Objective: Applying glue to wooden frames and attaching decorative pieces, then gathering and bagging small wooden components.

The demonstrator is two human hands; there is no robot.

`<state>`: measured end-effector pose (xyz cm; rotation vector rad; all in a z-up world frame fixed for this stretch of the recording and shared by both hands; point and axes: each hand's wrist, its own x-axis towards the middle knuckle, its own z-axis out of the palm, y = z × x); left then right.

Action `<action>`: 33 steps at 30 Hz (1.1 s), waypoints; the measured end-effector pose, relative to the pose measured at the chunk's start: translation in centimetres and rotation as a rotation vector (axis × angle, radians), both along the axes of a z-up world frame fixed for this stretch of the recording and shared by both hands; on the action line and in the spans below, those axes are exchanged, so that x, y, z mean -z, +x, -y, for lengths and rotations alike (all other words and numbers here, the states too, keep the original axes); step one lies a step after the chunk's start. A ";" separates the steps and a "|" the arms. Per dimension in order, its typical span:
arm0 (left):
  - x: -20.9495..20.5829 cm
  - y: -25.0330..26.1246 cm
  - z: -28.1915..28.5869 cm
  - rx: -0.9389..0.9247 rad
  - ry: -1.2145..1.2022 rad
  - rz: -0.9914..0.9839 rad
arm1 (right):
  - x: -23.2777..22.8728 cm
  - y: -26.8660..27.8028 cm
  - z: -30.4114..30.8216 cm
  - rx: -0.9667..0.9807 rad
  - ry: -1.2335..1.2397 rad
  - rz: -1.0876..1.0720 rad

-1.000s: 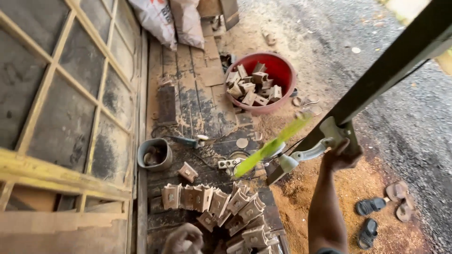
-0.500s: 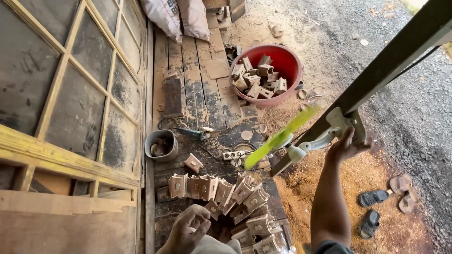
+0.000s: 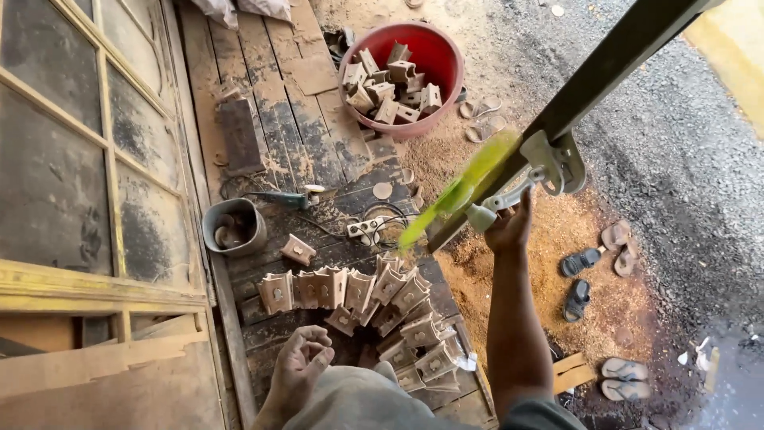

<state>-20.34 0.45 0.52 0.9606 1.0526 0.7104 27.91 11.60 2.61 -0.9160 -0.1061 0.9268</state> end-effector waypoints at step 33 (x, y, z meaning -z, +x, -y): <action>1.8 0.7 -1.5 0.039 -0.198 0.029 | -0.8 7.6 -5.5 0.056 -0.312 0.020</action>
